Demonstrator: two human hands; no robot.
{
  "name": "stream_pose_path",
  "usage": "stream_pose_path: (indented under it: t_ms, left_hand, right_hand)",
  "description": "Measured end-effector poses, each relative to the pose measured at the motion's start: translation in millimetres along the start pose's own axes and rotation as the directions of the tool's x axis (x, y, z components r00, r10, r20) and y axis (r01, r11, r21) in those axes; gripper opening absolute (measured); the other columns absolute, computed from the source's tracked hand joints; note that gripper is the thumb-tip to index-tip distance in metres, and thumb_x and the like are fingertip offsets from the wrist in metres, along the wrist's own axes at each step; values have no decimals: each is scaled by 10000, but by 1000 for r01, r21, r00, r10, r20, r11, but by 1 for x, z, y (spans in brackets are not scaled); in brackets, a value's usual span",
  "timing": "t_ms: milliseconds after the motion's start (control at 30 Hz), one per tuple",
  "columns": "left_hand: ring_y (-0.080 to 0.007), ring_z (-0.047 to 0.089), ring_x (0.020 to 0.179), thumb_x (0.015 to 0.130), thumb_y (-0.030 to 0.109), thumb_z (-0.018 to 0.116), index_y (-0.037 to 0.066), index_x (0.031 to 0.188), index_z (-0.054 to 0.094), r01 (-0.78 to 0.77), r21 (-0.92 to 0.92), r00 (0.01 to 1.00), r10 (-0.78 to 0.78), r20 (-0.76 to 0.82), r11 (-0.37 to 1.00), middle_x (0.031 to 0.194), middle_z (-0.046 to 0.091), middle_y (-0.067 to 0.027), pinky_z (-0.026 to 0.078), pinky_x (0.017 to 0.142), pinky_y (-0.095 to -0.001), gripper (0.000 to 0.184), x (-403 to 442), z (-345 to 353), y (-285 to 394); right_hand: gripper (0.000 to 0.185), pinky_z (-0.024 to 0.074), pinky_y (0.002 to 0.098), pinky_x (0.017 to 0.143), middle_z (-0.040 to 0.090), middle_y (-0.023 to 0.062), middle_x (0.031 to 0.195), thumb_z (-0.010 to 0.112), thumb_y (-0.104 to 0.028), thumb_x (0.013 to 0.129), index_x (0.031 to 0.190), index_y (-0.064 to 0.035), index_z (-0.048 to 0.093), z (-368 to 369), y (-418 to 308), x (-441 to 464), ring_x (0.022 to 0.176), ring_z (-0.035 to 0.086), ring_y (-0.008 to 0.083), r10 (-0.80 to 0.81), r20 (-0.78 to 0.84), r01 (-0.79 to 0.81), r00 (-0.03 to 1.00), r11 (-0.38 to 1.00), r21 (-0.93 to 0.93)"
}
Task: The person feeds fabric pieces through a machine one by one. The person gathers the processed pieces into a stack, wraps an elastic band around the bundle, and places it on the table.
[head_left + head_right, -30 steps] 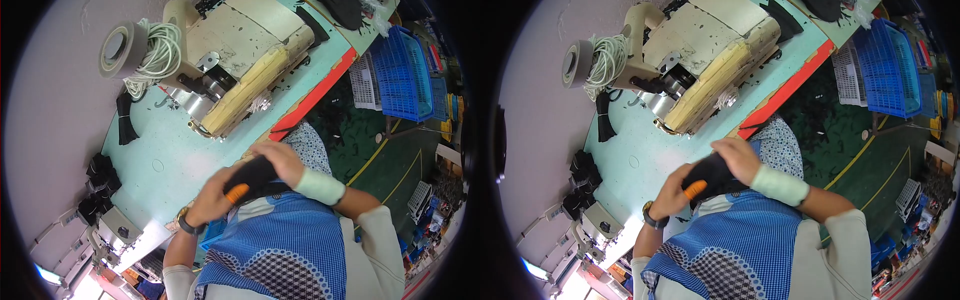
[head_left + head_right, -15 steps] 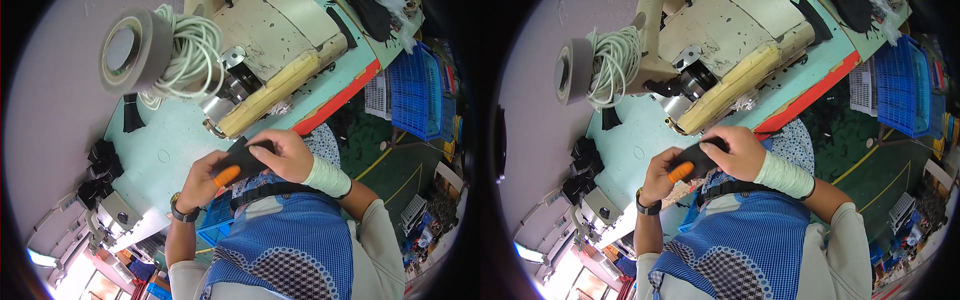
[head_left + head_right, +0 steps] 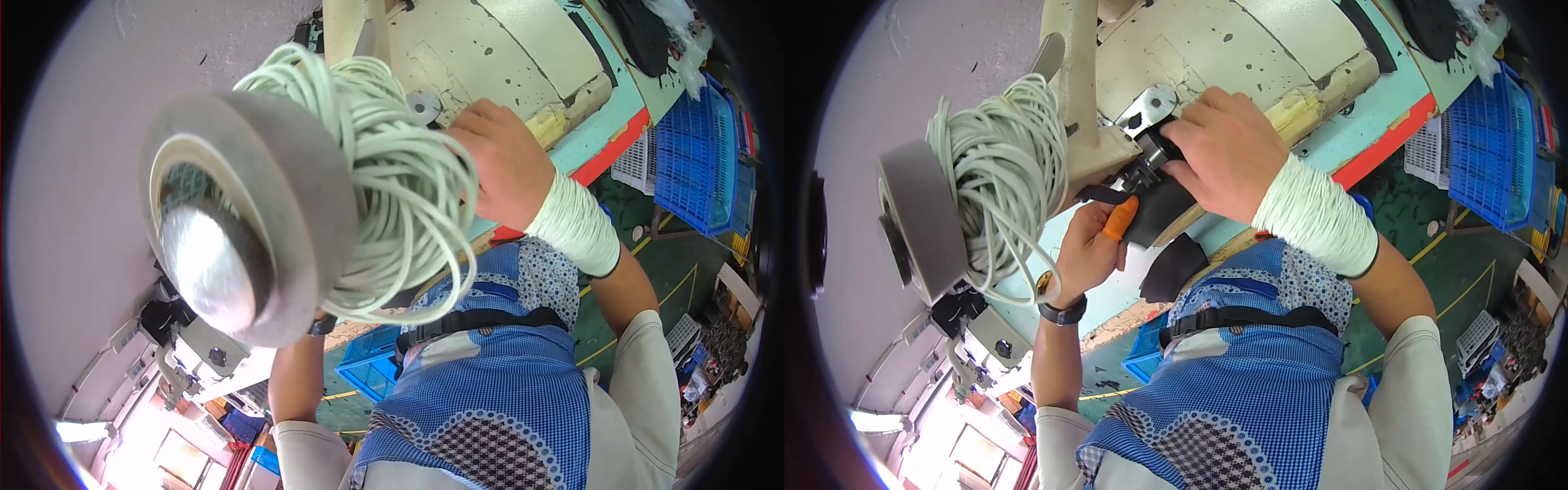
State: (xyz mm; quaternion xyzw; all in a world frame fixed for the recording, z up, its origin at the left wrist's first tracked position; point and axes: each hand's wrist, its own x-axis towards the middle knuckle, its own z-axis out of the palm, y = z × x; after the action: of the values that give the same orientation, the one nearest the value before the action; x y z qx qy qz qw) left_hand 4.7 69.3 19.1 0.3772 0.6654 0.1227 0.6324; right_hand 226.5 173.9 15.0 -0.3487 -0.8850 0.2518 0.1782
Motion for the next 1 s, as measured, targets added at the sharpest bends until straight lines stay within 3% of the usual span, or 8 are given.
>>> stream_pose_path:
  t_ms: [67,200,333,400,467,533,700,1000]
  left_hand:
    - [-78,471,403,935,91,476,-38,814,596,-235,49,972,236,-20,971,512,522,-21,349,391,-239,214,4,2,-8]
    - [-112,550,489,900,96,498,-18,883,633,7,-73,993,-16,-118,997,601,596,-53,438,459,-264,177,-24,-13,-45]
    - [-299,610,956,806,229,761,-24,979,650,-276,605,850,484,-209,747,1005,647,-157,463,848,-405,325,-26,61,-123]
    - [-376,495,1148,791,225,773,-4,1021,661,-211,459,911,344,-227,863,1184,578,-181,404,947,-469,343,-32,67,-140]
    - [-361,553,1083,778,151,782,-10,1039,611,-318,550,803,528,-277,772,1140,620,-176,418,930,-413,351,-43,55,-130]
    - [-158,609,817,800,92,777,-21,977,597,-194,216,962,229,-147,957,929,676,-73,480,734,-295,276,-59,36,-114]
    - [-53,560,791,867,134,735,-8,999,628,-130,-284,983,160,85,950,889,649,-23,466,676,-228,222,-69,33,-42]
    - [-38,559,708,966,211,615,-56,993,648,-101,-222,995,101,-8,970,843,669,-8,451,616,-198,270,-50,0,-39]
  right_hand:
    - [143,471,400,757,623,93,828,694,-100,797,913,-30,649,-10,-9,-22,829,585,294,121,-51,-120,991,992,31]
    - [154,507,384,634,638,104,795,665,22,797,948,-5,650,-61,-36,-65,746,617,295,385,-301,-304,873,910,282]
    - [177,527,396,752,650,119,932,712,-17,739,910,-9,665,-52,27,-42,919,632,262,127,-399,-259,908,919,-298]
    - [203,516,385,768,629,133,962,737,-79,718,895,-16,664,-34,15,-53,943,620,282,73,-462,-251,884,907,-337]
    - [247,514,395,759,628,159,963,785,-113,705,904,-26,667,-23,-17,-74,883,627,320,83,-386,-149,919,978,-145]
    - [305,511,385,785,625,179,1008,764,-160,766,1014,-26,648,5,-43,-95,902,629,331,228,46,-228,973,898,376]
    - [379,514,350,800,651,188,1017,673,-211,871,1179,-15,571,9,-69,-75,916,659,319,230,428,-471,874,619,628]
    - [476,536,379,704,666,181,932,666,-123,848,1269,-13,474,-6,-42,-51,791,678,318,413,165,-439,896,764,473]
